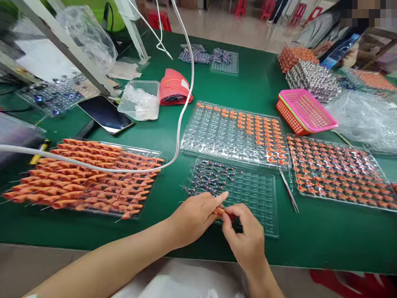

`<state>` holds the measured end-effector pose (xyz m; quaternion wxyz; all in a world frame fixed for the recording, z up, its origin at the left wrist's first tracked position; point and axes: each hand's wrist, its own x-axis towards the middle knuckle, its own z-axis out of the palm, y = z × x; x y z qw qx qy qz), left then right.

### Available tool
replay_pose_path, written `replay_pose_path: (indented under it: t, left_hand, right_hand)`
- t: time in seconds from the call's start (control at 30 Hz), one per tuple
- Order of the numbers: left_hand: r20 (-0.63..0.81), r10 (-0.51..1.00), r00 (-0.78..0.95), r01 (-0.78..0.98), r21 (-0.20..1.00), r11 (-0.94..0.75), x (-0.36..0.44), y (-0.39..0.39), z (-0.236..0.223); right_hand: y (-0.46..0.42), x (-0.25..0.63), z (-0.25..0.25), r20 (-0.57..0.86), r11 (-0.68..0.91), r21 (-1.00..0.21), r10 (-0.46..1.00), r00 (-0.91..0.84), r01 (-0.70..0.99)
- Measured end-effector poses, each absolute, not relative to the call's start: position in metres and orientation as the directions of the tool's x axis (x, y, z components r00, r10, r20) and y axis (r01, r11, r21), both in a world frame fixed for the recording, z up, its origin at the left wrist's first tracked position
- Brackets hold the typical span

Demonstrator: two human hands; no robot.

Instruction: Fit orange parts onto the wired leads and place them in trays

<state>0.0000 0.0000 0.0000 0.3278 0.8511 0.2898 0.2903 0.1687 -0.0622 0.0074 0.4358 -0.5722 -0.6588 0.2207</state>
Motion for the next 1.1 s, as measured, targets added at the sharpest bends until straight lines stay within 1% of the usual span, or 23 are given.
replay_pose_path:
  t: [0.07, 0.17, 0.3, 0.4, 0.47, 0.57, 0.73, 0.83, 0.97, 1.1]
  left_hand:
    - [0.229, 0.732, 0.642, 0.288, 0.813, -0.507, 0.000, 0.003, 0.010]
    - [0.134, 0.777, 0.615, 0.244, 0.905, -0.349, -0.001, 0.007, 0.019]
    - [0.056, 0.809, 0.585, 0.187, 0.961, -0.202, 0.000, 0.008, 0.023]
    - [0.051, 0.823, 0.566, 0.149, 0.975, -0.163, 0.000, 0.007, 0.023]
    - [0.067, 0.829, 0.556, 0.127, 0.978, -0.164, 0.000, 0.007, 0.023]
    - [0.110, 0.834, 0.540, 0.096, 0.977, -0.191, -0.001, 0.007, 0.022]
    - [0.255, 0.805, 0.536, 0.045, 0.943, -0.329, -0.001, 0.008, 0.021]
    - [0.328, 0.780, 0.533, 0.032, 0.913, -0.406, -0.001, 0.009, 0.020]
    - [0.366, 0.765, 0.531, 0.036, 0.892, -0.451, 0.000, 0.010, 0.018]
    - [0.398, 0.742, 0.540, 0.036, 0.869, -0.493, -0.001, 0.011, 0.017]
  right_hand:
    - [-0.063, 0.170, 0.009, 0.348, 0.239, -0.780, 0.934, 0.084, 0.578]
    - [-0.064, 0.172, 0.011, 0.357, 0.235, -0.788, 0.927, 0.111, 0.569]
    - [-0.068, 0.174, 0.010, 0.322, 0.241, -0.845, 0.942, 0.094, 0.478]
    - [-0.070, 0.176, 0.007, 0.273, 0.203, -0.888, 0.955, 0.117, 0.413]
    - [-0.071, 0.177, 0.007, 0.251, 0.177, -0.900, 0.958, 0.140, 0.399]
    - [-0.070, 0.177, 0.008, 0.261, 0.183, -0.894, 0.954, 0.145, 0.409]
    - [-0.069, 0.176, 0.011, 0.351, 0.251, -0.841, 0.927, 0.130, 0.479]
    - [-0.069, 0.176, 0.011, 0.398, 0.299, -0.818, 0.911, 0.109, 0.491]
    - [-0.067, 0.176, 0.010, 0.445, 0.355, -0.800, 0.892, 0.081, 0.483]
    - [-0.066, 0.176, 0.010, 0.454, 0.371, -0.793, 0.888, 0.064, 0.482]
